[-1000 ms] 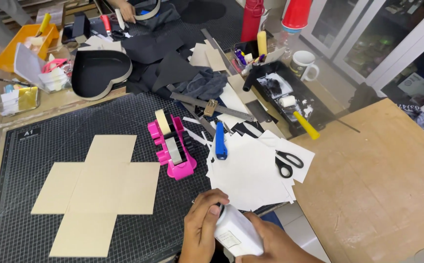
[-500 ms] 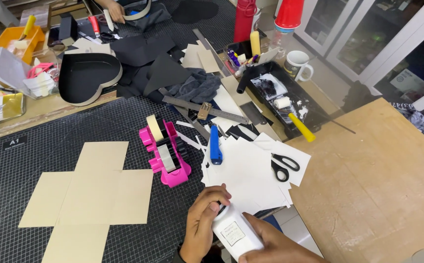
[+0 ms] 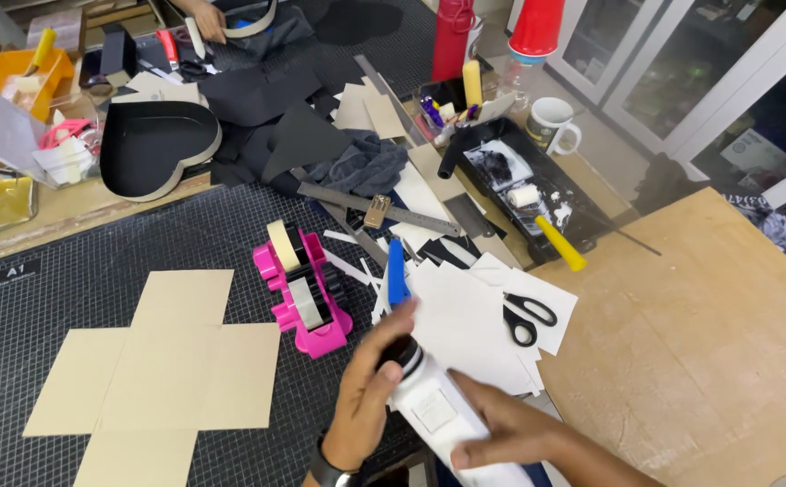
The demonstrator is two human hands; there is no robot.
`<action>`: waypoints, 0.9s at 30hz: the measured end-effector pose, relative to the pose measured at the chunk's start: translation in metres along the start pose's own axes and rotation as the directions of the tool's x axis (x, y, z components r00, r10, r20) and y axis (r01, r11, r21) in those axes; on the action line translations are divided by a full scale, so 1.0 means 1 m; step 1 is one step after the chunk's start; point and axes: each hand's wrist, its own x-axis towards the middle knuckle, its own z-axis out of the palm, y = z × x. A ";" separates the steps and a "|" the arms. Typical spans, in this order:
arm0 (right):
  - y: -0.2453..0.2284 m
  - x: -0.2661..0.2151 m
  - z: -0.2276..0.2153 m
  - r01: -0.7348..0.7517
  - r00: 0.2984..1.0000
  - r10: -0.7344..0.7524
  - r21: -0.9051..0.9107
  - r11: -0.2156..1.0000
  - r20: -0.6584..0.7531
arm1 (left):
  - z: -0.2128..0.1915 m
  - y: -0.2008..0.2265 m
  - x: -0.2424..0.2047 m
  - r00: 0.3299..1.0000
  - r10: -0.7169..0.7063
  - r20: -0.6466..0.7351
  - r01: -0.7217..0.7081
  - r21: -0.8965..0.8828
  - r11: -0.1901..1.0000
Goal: Assembling a cardboard box by gluing parts and folding the structure.
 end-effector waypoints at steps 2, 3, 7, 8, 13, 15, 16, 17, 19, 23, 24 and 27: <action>-0.012 0.013 -0.014 -0.020 0.999 0.015 -0.117 0.993 -0.045 | -0.007 0.006 0.014 0.999 -0.041 0.007 0.041 -0.019 0.999; -0.018 0.018 -0.017 -0.025 0.995 0.010 -0.141 0.990 -0.102 | -0.010 0.004 0.014 0.996 -0.088 0.008 0.089 -0.103 0.991; -0.013 0.045 -0.027 0.002 0.980 -0.032 -0.150 0.989 -0.197 | -0.011 -0.018 0.004 0.902 -0.429 -0.039 0.410 -0.226 0.883; -0.012 0.050 -0.026 0.001 0.982 -0.030 -0.151 0.989 -0.185 | -0.011 -0.020 0.004 0.901 -0.430 -0.050 0.409 -0.227 0.884; -0.024 0.069 -0.039 0.140 0.977 -0.185 -0.333 0.932 -0.108 | -0.017 -0.014 0.013 0.900 -0.410 -0.147 0.403 -0.077 0.912; -0.038 0.069 -0.056 0.114 0.974 -0.169 -0.323 0.940 -0.149 | -0.024 -0.014 0.017 0.893 -0.433 -0.119 0.437 0.010 0.899; -0.044 0.068 -0.063 0.088 0.970 -0.152 -0.309 0.947 -0.191 | -0.027 -0.014 0.017 0.883 -0.460 -0.093 0.468 0.099 0.878; -0.052 0.070 -0.064 0.089 0.969 -0.154 -0.311 0.946 -0.192 | -0.028 -0.014 0.018 0.884 -0.458 -0.091 0.465 0.098 0.880; -0.069 0.074 -0.065 0.038 0.994 -0.075 -0.413 0.910 -0.076 | -0.031 -0.015 0.019 0.902 -0.431 0.031 0.423 0.144 0.895; -0.080 0.086 -0.074 -0.034 0.999 0.018 -0.500 0.865 -0.036 | -0.038 -0.030 0.020 0.871 -0.481 0.102 0.484 -0.008 0.875; -0.086 0.088 -0.077 0.048 0.999 -0.048 -0.542 0.839 0.013 | -0.039 -0.036 0.017 0.884 -0.452 0.117 0.462 -0.083 0.883; -0.099 0.091 -0.104 0.159 0.986 -0.147 -0.658 0.736 0.074 | -0.045 -0.049 0.010 0.944 -0.323 0.069 0.329 -0.108 0.938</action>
